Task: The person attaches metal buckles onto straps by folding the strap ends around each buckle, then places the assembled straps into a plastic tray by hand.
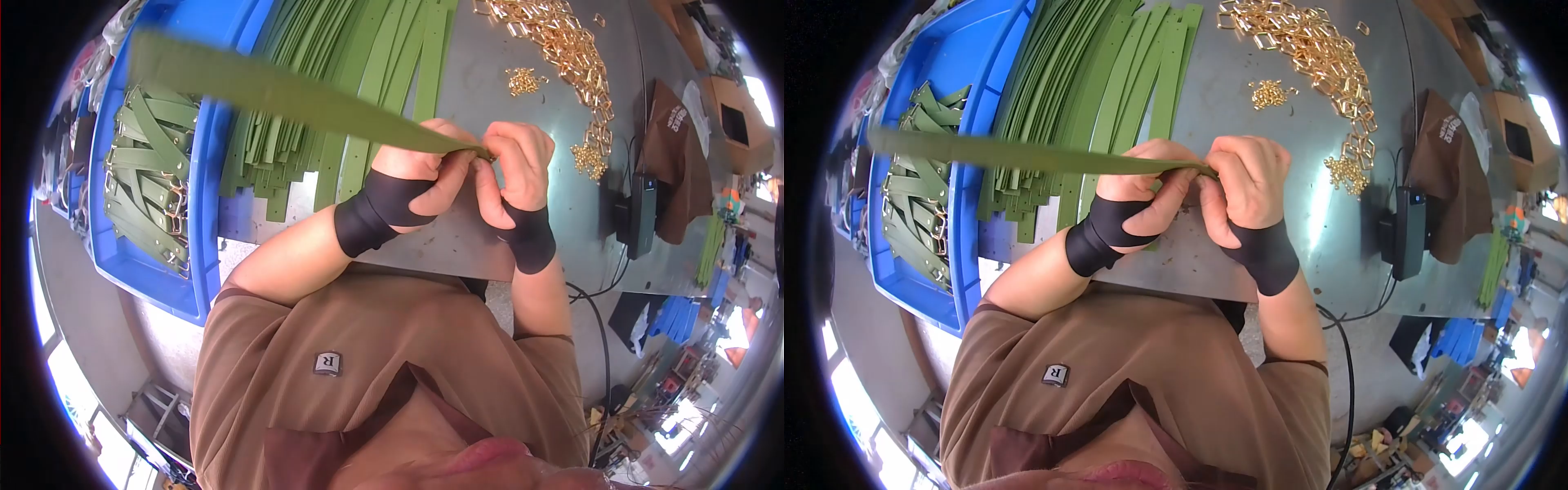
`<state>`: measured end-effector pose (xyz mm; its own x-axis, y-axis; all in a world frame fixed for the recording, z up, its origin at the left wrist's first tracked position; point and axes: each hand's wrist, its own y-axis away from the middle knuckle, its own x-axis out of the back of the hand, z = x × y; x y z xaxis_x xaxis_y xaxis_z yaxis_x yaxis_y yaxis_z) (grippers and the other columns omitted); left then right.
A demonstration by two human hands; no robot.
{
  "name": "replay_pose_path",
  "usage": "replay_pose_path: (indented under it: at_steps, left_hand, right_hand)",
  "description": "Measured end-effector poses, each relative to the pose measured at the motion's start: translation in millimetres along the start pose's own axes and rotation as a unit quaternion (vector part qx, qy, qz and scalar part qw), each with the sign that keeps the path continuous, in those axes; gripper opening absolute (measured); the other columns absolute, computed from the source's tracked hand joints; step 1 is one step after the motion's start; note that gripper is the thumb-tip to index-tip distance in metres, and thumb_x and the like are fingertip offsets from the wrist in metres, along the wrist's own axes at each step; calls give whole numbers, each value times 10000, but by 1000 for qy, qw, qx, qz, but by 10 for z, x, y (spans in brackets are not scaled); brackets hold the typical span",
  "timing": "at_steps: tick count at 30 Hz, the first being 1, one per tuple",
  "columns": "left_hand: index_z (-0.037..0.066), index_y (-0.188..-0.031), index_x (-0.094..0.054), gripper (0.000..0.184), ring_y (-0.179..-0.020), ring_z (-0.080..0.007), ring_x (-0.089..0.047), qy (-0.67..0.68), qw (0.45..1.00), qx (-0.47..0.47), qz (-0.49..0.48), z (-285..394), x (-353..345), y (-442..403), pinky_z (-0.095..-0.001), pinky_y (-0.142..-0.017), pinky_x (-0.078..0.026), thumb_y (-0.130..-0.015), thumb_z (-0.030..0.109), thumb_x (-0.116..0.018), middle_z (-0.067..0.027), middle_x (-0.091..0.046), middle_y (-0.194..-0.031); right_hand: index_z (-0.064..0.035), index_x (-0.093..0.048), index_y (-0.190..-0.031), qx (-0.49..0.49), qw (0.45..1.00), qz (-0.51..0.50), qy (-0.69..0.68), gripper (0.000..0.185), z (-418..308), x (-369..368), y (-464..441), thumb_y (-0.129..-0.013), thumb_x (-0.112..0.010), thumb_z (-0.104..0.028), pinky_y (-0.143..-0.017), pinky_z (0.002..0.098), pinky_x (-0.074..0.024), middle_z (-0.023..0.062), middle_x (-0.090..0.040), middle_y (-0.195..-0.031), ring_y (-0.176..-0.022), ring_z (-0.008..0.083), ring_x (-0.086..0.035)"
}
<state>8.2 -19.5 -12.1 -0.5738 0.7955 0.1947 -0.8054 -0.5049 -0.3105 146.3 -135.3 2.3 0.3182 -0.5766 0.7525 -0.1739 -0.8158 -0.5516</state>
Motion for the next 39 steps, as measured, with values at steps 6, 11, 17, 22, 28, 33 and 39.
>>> replay_pose_path:
  at_steps: [6,11,17,22,28,33,39]
  left_hand:
    - [-11,-989,-678,137,-673,-127,-655,-18,1000,21,5,39,40,-42,-274,-618,-531,-936,-33,-553,-58,-686,-799]
    - [-28,-1001,-672,122,-699,-91,-635,98,983,155,20,62,68,-74,-269,-627,-514,-941,-5,-569,-53,-696,-842]
    - [-4,-961,-673,111,-724,-185,-624,-47,998,43,-6,123,203,-98,-315,-644,-482,-885,42,-606,-114,-625,-839]
    - [1,-991,-664,134,-813,-138,-614,242,961,132,-3,199,248,-85,-278,-754,-489,-867,47,-644,-57,-657,-923]
    - [-31,-1122,-665,290,-891,-170,-627,317,924,193,90,299,666,-190,-292,-773,-496,-970,164,-513,-94,-688,-1001]
    - [-68,-1165,-630,618,-561,-144,-515,553,761,269,-205,365,1087,-95,-231,-476,-375,-1022,495,-420,-181,-693,-902]
    - [-2,-998,-661,423,-558,-136,-500,317,873,342,-142,550,1010,234,-253,-500,-382,-996,391,-504,-116,-651,-808]
  right_hand:
    - [-39,-590,-891,-60,993,46,-95,212,-56,-168,44,-699,-629,45,-813,390,-410,91,-612,-970,-873,291,-573]
    - [-15,-585,-913,-160,970,4,-185,132,-51,-177,51,-798,-621,38,-801,380,-445,114,-611,-954,-833,315,-576]
    - [14,-598,-977,-151,951,-3,-269,114,-139,-76,-42,-864,-587,23,-737,323,-481,126,-617,-930,-794,266,-594]
    - [-10,-604,-938,-214,934,-53,-282,86,-279,-62,-8,-853,-607,0,-795,352,-468,117,-611,-917,-841,259,-589]
    - [-64,-657,-954,8,988,126,86,198,-33,53,-306,-767,-701,-12,-819,439,-467,102,-638,-1015,-926,321,-589]
    - [-79,-694,-983,76,970,193,129,260,199,-138,-650,-731,-714,-17,-764,396,-490,70,-655,-1034,-905,302,-605]
    - [-75,-677,-925,106,964,220,101,181,485,-499,-973,-749,-669,-30,-683,405,-504,62,-638,-916,-805,294,-610]
